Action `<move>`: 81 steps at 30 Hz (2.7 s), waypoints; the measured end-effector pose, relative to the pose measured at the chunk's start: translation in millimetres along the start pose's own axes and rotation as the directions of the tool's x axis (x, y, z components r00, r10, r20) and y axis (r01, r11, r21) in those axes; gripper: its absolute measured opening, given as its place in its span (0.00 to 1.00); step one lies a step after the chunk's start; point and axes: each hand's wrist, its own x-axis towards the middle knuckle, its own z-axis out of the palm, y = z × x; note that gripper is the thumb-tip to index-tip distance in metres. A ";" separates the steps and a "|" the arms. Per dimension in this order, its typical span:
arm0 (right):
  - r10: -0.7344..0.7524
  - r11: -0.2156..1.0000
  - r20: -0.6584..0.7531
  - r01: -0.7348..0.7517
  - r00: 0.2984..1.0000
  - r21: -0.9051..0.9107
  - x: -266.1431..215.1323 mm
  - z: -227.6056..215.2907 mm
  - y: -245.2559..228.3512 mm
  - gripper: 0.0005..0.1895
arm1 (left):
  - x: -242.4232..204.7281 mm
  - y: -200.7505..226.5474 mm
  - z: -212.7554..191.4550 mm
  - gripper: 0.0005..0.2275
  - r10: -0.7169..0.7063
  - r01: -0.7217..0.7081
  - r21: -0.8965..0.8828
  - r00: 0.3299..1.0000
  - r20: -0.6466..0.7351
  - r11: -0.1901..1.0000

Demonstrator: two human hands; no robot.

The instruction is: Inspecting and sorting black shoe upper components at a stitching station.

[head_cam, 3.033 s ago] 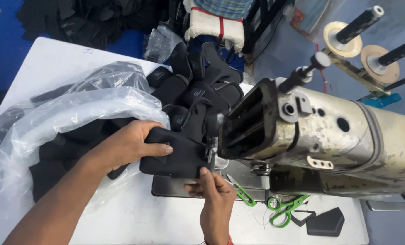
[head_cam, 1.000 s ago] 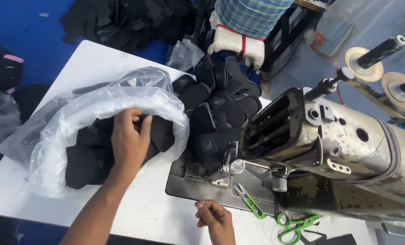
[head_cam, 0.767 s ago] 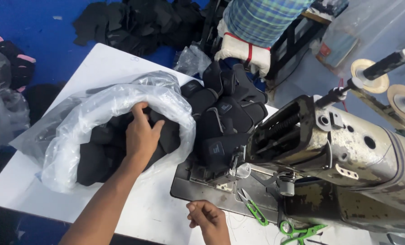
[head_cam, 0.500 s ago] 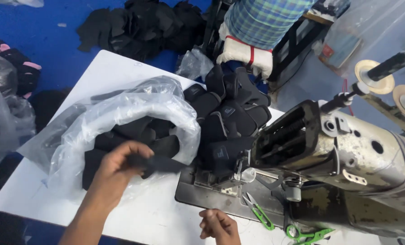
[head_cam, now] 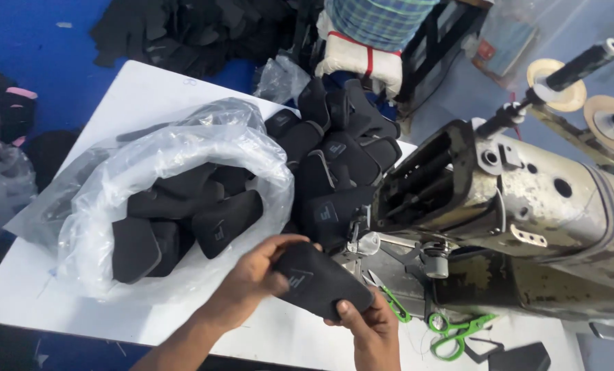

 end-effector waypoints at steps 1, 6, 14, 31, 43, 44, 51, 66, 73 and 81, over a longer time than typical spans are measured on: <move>0.002 1.000 -0.008 -0.002 1.000 -0.001 -2.7 -3.7 0.8 0.13 | 1.8 -5.9 1.3 0.27 -0.007 0.007 -0.004 1.000 0.003 1.000; -0.019 0.994 0.148 0.034 0.989 -0.101 -1.0 -30.6 -8.2 0.15 | 13.1 -23.7 -5.2 0.19 -0.231 0.239 0.262 0.971 -0.059 0.935; 0.095 0.930 0.115 -0.047 0.989 -0.364 -2.8 -31.1 -53.8 0.17 | 27.2 -27.7 12.5 0.20 -0.209 0.207 0.444 0.977 -0.045 0.872; 0.156 0.821 0.142 -0.048 0.977 -0.569 33.8 -27.5 -76.6 0.14 | 58.8 -40.8 5.6 0.21 -0.154 0.184 0.318 0.981 -0.117 0.930; 0.195 0.973 0.147 -0.173 0.970 -0.153 39.8 3.4 -51.1 0.16 | 115.2 3.3 -5.8 0.15 -0.313 0.360 0.470 0.933 -0.178 0.806; 0.244 0.966 0.194 -0.221 0.950 -0.130 39.9 4.8 -50.3 0.16 | 120.0 4.8 -9.1 0.15 -0.334 0.347 0.501 0.935 -0.119 0.793; 0.338 0.930 0.243 -0.362 0.909 0.063 39.5 27.1 -42.6 0.17 | 142.7 34.0 -5.1 0.15 -0.386 0.236 0.704 0.921 0.058 0.670; 0.158 0.984 -0.053 -0.153 0.986 0.091 31.2 71.6 -37.1 0.17 | 174.6 46.7 -6.9 0.15 -0.398 0.170 0.814 0.914 0.081 0.555; 0.112 0.989 -0.109 -0.100 0.988 0.112 35.7 89.9 -43.4 0.16 | 191.3 49.3 -18.7 0.17 -0.395 0.117 0.815 0.907 0.145 0.568; 0.092 0.995 -0.224 -0.099 0.970 -0.020 23.1 79.5 -58.0 0.16 | 133.9 67.0 -36.3 0.20 -0.307 0.195 0.781 0.952 -0.004 0.593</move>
